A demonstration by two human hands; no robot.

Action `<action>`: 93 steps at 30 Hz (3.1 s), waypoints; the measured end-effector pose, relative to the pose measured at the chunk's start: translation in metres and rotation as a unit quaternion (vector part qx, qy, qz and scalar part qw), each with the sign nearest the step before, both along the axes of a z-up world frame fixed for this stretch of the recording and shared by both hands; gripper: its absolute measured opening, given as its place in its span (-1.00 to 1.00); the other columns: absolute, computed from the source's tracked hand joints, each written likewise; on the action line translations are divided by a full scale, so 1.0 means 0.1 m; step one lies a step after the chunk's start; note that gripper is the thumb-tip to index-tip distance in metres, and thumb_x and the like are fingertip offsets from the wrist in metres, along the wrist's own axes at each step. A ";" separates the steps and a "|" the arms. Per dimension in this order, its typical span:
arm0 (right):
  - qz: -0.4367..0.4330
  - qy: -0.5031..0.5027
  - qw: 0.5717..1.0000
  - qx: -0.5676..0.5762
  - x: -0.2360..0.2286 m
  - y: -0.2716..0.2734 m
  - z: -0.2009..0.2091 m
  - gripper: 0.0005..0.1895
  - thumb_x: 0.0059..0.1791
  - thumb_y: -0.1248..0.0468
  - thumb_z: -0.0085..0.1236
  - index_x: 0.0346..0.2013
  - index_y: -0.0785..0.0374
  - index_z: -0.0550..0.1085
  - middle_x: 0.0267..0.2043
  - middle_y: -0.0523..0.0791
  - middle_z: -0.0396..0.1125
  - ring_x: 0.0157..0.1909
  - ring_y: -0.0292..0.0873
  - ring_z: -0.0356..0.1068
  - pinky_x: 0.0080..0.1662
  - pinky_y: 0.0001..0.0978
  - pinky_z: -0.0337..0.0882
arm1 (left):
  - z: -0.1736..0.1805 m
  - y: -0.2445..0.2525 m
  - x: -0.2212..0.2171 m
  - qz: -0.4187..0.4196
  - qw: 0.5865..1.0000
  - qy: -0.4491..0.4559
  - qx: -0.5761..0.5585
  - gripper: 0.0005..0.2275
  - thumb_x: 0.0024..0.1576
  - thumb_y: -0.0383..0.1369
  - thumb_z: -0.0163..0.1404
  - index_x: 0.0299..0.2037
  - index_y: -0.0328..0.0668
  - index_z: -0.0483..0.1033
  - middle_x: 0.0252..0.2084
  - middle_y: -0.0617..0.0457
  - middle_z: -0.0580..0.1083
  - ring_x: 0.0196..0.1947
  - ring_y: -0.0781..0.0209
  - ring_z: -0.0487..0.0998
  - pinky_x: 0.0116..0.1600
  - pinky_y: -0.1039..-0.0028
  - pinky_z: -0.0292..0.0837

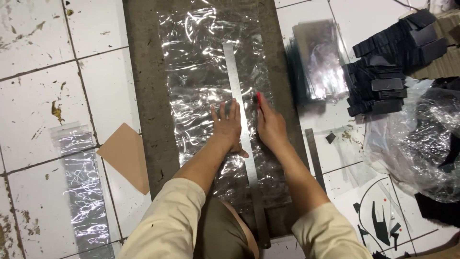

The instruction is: Cutting plastic sheets into strips using a utility knife and metal rulers on a workshop floor.

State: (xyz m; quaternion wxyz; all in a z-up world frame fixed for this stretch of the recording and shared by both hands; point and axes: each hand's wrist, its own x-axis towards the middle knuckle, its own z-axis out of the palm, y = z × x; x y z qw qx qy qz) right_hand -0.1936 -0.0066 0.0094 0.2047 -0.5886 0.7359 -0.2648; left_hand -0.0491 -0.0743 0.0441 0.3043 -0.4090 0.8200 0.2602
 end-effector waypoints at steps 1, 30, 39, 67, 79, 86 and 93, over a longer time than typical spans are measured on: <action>0.000 -0.001 1.000 0.003 0.00 -0.15 -0.12 -0.41 0.10 0.30 -0.11 0.46 0.01 0.20 0.15 0.09 0.42 0.05 0.28 0.45 0.02 0.25 0.40 | -0.07 -0.01 -0.01 0.000 1.000 -0.001 0.003 0.43 -0.39 0.25 0.38 0.49 -0.42 -0.39 0.57 -0.21 -0.39 0.52 -0.45 -0.37 0.43 -0.39 -0.59; 0.080 0.003 0.972 0.222 0.22 0.05 0.30 -0.40 0.03 0.32 -0.17 0.41 0.28 0.21 -0.12 0.33 0.45 -0.01 0.41 0.46 0.03 0.34 0.41 | 0.11 0.03 0.04 0.003 1.000 0.016 -0.016 0.17 -0.13 -0.20 0.31 0.49 -0.41 -0.42 0.57 -0.19 -0.45 0.52 -0.48 -0.36 0.41 -0.37 -0.69; 0.058 -0.009 0.940 0.336 0.38 0.48 0.66 -0.34 0.04 0.24 -0.27 0.49 0.11 0.10 -0.13 0.40 0.43 0.03 0.45 0.43 0.11 0.28 0.41 | -0.05 -0.01 0.02 -0.005 1.000 0.003 -0.011 0.45 -0.41 0.27 0.38 0.50 -0.42 -0.41 0.57 -0.20 -0.44 0.53 -0.44 -0.37 0.44 -0.35 -0.70; 0.084 0.007 0.966 0.243 0.57 2.57 0.62 -0.14 -0.08 0.40 0.11 0.48 0.37 -0.01 -0.42 0.11 0.44 -0.60 0.03 0.39 -0.54 -0.11 0.36 | -0.51 -0.02 0.03 -0.031 0.998 0.024 -0.047 0.57 -0.57 0.36 0.34 0.50 -0.44 -0.47 0.52 -0.29 -0.57 0.48 -0.53 -0.54 0.33 -0.42 -0.71; 0.080 0.059 0.961 0.256 0.66 3.28 0.41 -0.22 -0.04 0.43 0.00 0.47 0.31 0.04 -0.54 0.04 0.39 -0.74 -0.15 0.25 -0.65 -0.21 0.24 | -0.58 0.00 0.05 -0.021 0.997 0.038 -0.067 0.58 -0.61 0.33 0.36 0.51 -0.43 -0.42 0.53 -0.27 -0.53 0.48 -0.48 -0.54 0.34 -0.40 -0.72; 0.074 0.066 0.947 0.305 0.71 3.34 0.43 -0.16 -0.08 0.45 -0.02 0.50 0.27 -0.01 -0.47 0.05 0.36 -0.66 -0.04 0.30 -0.56 -0.13 0.32 | -0.59 -0.02 0.04 -0.028 0.997 0.029 -0.061 0.59 -0.61 0.37 0.34 0.51 -0.43 -0.43 0.51 -0.29 -0.57 0.47 -0.49 -0.57 0.31 -0.41 -0.75; 0.068 0.081 0.945 0.309 0.73 3.46 0.40 -0.12 -0.11 0.44 0.01 0.50 0.18 0.01 -0.46 0.02 0.36 -0.67 0.01 0.29 -0.57 -0.07 0.28 | -0.49 -0.03 0.02 -0.030 0.998 0.013 -0.050 0.56 -0.56 0.35 0.33 0.51 -0.40 -0.45 0.51 -0.27 -0.58 0.48 -0.48 -0.55 0.35 -0.38 -0.71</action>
